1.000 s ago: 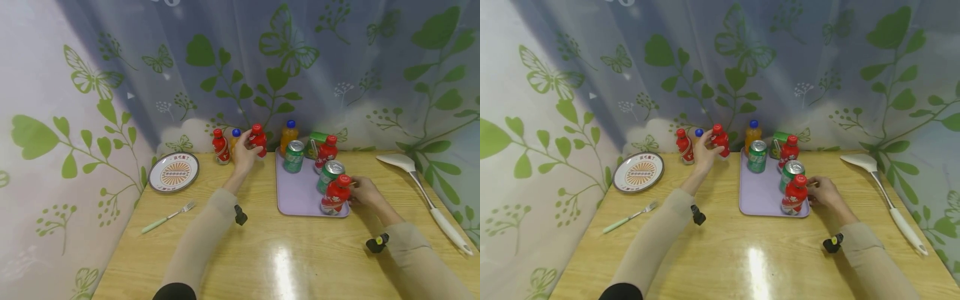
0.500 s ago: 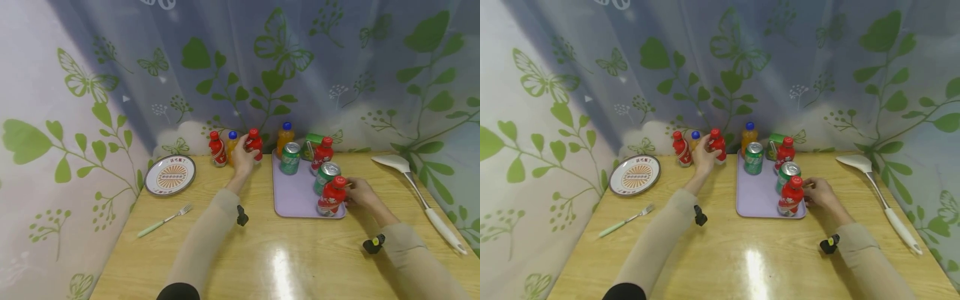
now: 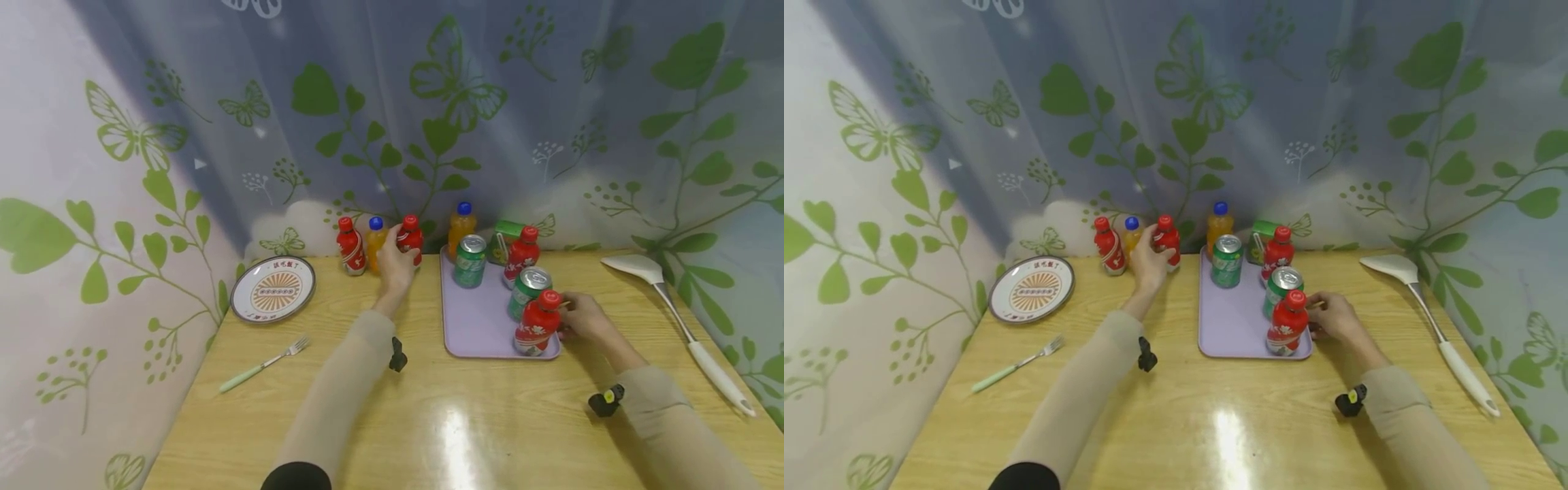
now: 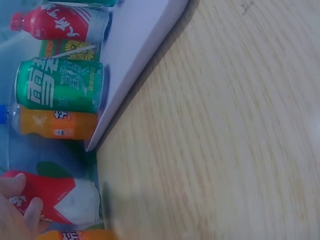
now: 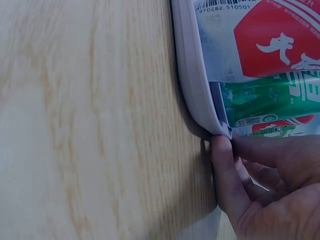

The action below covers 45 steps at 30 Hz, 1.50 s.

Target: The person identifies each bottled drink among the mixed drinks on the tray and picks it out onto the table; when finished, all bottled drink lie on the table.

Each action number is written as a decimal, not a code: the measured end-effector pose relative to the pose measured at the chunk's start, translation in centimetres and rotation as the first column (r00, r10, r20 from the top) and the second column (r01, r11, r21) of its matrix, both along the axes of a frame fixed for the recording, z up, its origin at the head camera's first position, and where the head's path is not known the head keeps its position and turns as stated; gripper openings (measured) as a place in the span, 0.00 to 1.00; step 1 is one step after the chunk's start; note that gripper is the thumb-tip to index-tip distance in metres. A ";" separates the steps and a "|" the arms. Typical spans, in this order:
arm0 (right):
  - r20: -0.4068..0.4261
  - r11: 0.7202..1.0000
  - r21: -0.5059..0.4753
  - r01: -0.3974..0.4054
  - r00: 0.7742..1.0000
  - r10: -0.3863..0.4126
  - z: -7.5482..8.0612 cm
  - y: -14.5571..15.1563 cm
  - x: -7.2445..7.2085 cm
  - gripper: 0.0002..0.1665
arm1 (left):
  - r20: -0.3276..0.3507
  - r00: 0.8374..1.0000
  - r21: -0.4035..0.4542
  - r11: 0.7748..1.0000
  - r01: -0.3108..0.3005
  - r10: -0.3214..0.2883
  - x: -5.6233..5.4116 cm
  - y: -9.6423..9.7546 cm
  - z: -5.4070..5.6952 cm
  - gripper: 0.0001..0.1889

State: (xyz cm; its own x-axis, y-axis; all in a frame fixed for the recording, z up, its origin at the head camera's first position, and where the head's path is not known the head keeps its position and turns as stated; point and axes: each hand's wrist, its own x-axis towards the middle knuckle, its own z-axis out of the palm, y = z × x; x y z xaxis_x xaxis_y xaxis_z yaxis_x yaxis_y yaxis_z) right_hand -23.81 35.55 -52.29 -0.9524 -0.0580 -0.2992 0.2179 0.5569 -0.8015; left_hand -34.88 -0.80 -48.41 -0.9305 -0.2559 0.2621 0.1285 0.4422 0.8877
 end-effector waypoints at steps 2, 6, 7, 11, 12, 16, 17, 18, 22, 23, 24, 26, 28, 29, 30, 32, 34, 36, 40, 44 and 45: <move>0.003 1.000 -0.002 0.001 1.000 -0.001 0.0 -0.1 0.0 0.30 | 0.000 1.000 0.013 1.000 -0.009 0.009 0.0 0.2 -0.1 0.32; 0.000 1.000 -0.017 0.005 1.000 -0.005 0.0 -0.1 0.2 0.30 | 0.015 0.999 0.013 0.999 -0.032 0.031 -0.1 0.5 -0.5 0.31; -0.002 1.000 -0.021 0.004 1.000 -0.004 0.0 -0.1 0.2 0.30 | 0.021 0.999 0.007 0.999 -0.040 0.040 -0.1 0.5 -0.6 0.31; -0.005 0.999 -0.032 0.007 1.000 -0.007 -0.1 -0.1 0.2 0.30 | 0.029 0.997 -0.001 0.997 -0.072 0.072 -0.2 0.8 -0.9 0.31; -0.004 0.999 -0.033 0.009 1.000 -0.009 -0.2 -0.1 0.2 0.29 | 0.027 0.997 0.002 0.997 -0.077 0.077 -0.2 0.9 -1.0 0.31; -0.004 1.000 -0.025 0.014 1.000 -0.015 -0.1 0.0 0.1 0.28 | 0.012 0.997 0.029 0.997 -0.077 0.076 -0.3 1.2 -1.1 0.30; -0.004 1.000 -0.024 0.014 1.000 -0.014 -0.1 -0.1 0.1 0.28 | 0.011 0.997 0.034 0.997 -0.075 0.075 -0.3 1.2 -1.1 0.31; -0.003 1.000 -0.024 0.015 1.000 -0.016 -0.1 -0.2 0.2 0.28 | 0.010 0.997 0.041 0.997 -0.071 0.071 -0.2 1.2 -1.0 0.31; -0.006 1.000 -0.015 0.008 1.000 -0.008 0.1 -0.2 0.2 0.27 | -0.002 0.998 0.063 0.996 -0.061 0.061 -0.1 1.3 -0.8 0.31; -0.008 1.000 -0.012 0.006 1.000 -0.006 0.1 -0.3 0.2 0.27 | -0.005 0.998 0.069 0.996 -0.059 0.059 -0.1 1.4 -0.8 0.31; -0.010 1.000 -0.010 0.006 1.000 -0.006 0.1 -0.3 0.2 0.27 | -0.008 0.998 0.076 0.995 -0.057 0.058 0.0 1.4 -0.7 0.31; -0.013 1.000 -0.005 0.003 1.000 -0.004 0.1 -0.2 0.3 0.27 | -0.016 0.998 0.091 0.994 -0.055 0.056 0.1 1.5 -0.5 0.31; -0.014 1.000 -0.007 0.004 1.000 -0.004 0.1 -0.2 0.3 0.27 | -0.020 0.998 0.094 0.994 -0.063 0.065 0.2 1.6 -0.4 0.31; -0.014 1.000 -0.011 0.003 1.000 -0.004 0.0 -0.2 0.3 0.27 | -0.020 0.997 0.097 0.993 -0.069 0.071 0.3 1.7 -0.3 0.31; -0.012 1.000 -0.018 0.004 1.000 -0.004 0.0 -0.2 0.3 0.27 | -0.021 0.997 0.100 0.992 -0.074 0.077 0.4 1.7 -0.3 0.30; -0.013 1.000 -0.031 0.003 1.000 -0.003 0.0 -0.2 0.3 0.27 | -0.021 0.996 0.115 0.990 -0.088 0.091 0.6 1.8 -0.2 0.30; -0.011 0.999 -0.044 0.002 1.000 -0.003 0.0 -0.3 0.4 0.27 | -0.025 0.994 0.136 0.985 -0.106 0.110 0.8 1.9 -0.2 0.29; -0.007 0.999 -0.048 0.004 1.000 -0.004 0.0 -0.3 0.4 0.27 | -0.038 0.991 0.173 0.978 -0.119 0.128 1.0 2.0 -0.2 0.28; -0.010 0.999 -0.039 -0.002 1.000 0.002 0.1 -0.3 0.5 0.27 | -0.073 0.986 0.280 0.952 -0.127 0.153 1.5 2.0 0.4 0.25; -0.011 0.999 -0.032 -0.007 1.000 0.006 0.0 -0.2 0.3 0.27 | -0.125 0.982 0.421 0.904 -0.076 0.141 2.0 1.2 1.8 0.23; -0.011 1.000 -0.030 -0.006 1.000 0.006 0.1 -0.2 0.3 0.27 | -0.142 0.980 0.446 0.893 -0.062 0.138 2.2 0.9 2.2 0.23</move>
